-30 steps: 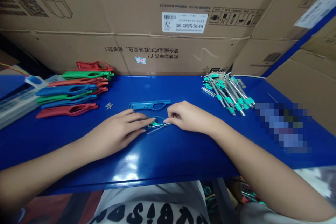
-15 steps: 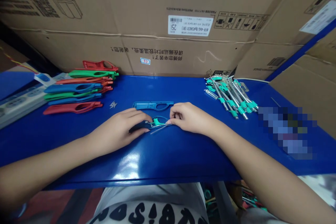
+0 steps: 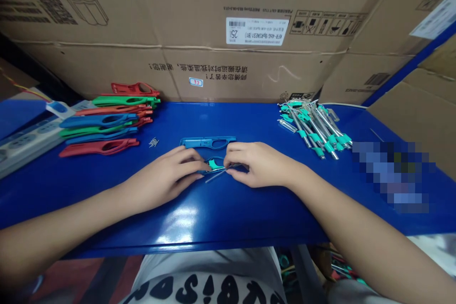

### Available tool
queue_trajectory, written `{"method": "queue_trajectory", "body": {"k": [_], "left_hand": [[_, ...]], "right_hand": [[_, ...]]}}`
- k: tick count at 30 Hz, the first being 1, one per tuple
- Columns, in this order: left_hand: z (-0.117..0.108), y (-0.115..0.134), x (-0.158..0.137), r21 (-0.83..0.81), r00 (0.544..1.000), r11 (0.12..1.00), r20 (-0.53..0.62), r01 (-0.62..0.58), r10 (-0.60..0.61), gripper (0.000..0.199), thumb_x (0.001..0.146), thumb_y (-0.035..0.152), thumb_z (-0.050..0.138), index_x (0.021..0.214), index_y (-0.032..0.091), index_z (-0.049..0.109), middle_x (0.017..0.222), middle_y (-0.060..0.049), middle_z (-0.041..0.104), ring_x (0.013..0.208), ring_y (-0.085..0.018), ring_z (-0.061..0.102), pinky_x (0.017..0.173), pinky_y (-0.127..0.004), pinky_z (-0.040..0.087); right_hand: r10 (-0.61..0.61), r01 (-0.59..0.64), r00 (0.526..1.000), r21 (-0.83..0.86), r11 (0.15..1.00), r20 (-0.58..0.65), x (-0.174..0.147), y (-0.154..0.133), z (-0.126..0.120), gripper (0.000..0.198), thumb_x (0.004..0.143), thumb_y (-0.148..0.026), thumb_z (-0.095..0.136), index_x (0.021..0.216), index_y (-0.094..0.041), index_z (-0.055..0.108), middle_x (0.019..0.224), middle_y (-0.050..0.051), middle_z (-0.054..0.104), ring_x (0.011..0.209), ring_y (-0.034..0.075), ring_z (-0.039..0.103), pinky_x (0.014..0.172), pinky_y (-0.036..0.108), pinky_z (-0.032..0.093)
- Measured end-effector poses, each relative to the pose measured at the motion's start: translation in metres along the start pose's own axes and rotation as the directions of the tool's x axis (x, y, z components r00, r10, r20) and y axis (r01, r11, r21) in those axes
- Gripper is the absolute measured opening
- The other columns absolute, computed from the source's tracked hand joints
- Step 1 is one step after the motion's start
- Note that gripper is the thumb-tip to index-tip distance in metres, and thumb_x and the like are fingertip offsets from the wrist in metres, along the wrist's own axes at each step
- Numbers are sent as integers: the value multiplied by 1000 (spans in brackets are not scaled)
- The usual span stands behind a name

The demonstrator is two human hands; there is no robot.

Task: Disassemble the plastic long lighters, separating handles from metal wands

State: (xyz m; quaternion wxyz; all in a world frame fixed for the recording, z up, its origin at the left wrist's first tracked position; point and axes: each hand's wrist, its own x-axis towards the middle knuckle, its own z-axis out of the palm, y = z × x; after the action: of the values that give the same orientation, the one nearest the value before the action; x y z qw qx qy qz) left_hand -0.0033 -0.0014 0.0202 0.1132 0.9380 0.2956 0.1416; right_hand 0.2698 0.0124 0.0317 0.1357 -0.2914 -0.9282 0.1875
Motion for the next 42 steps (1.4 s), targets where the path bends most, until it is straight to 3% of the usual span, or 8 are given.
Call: {"method": "queue_trajectory", "body": {"k": [6, 10, 15, 22, 29, 37, 42], "left_hand": [[0, 1, -1, 106, 1000, 994, 3, -23, 22, 28, 104, 19, 49, 121, 22, 71, 112, -8, 67, 99, -23, 60, 89, -39, 54], [-1, 0, -3, 141, 999, 989, 8, -36, 36, 30, 105, 21, 47, 116, 22, 74, 113, -8, 68, 97, -23, 61, 86, -39, 55], [-2, 0, -3, 149, 999, 988, 17, -34, 32, 31, 105, 23, 47, 118, 24, 75, 118, -9, 68, 99, -24, 62, 85, -40, 56], [-1, -1, -4, 190, 998, 980, -20, -51, 56, 31, 105, 25, 48, 120, 26, 75, 117, -6, 72, 98, -24, 64, 85, -39, 58], [0, -1, -3, 271, 992, 957, -47, -104, 121, 33, 106, 25, 46, 118, 24, 77, 116, -7, 75, 94, -23, 67, 82, -38, 59], [-2, 1, -2, 270, 994, 958, -35, -92, 106, 35, 106, 26, 44, 116, 25, 78, 118, -6, 75, 96, -24, 68, 83, -39, 60], [-2, 1, -2, 266, 995, 959, -19, -94, 103, 35, 106, 25, 44, 118, 25, 77, 118, -6, 74, 95, -24, 67, 82, -40, 61]], "right_hand": [[-17, 17, 1000, -11, 1000, 8, -1, -1, -1, 15, 94, -29, 62, 101, -18, 70, 101, 5, 65, 73, 11, 56, 67, 24, 41], [-28, 28, 999, -2, 1000, 16, -1, -1, 0, 15, 94, -29, 62, 104, -20, 69, 109, 5, 65, 83, 13, 61, 72, 25, 42], [-1, 1, 1000, 14, 1000, 18, 2, -1, 3, 23, 97, -38, 59, 85, -19, 61, 101, 4, 63, 79, 12, 57, 70, 25, 41], [7, -7, 1000, 24, 1000, -15, 2, 7, 8, 6, 96, -25, 61, 97, -19, 61, 99, 4, 63, 79, 13, 56, 67, 23, 40], [24, -22, 999, 61, 998, -26, 3, 7, 8, 6, 94, -22, 64, 98, -18, 65, 100, 4, 64, 68, 10, 51, 62, 23, 41], [-23, 26, 999, 64, 998, -40, 2, 8, 7, 8, 94, -20, 64, 97, -16, 70, 101, 5, 65, 75, 10, 57, 67, 21, 44], [-19, 22, 999, 66, 998, -50, 1, 7, 5, 8, 94, -22, 66, 96, -15, 69, 98, 4, 65, 64, 6, 51, 62, 21, 42]]}}
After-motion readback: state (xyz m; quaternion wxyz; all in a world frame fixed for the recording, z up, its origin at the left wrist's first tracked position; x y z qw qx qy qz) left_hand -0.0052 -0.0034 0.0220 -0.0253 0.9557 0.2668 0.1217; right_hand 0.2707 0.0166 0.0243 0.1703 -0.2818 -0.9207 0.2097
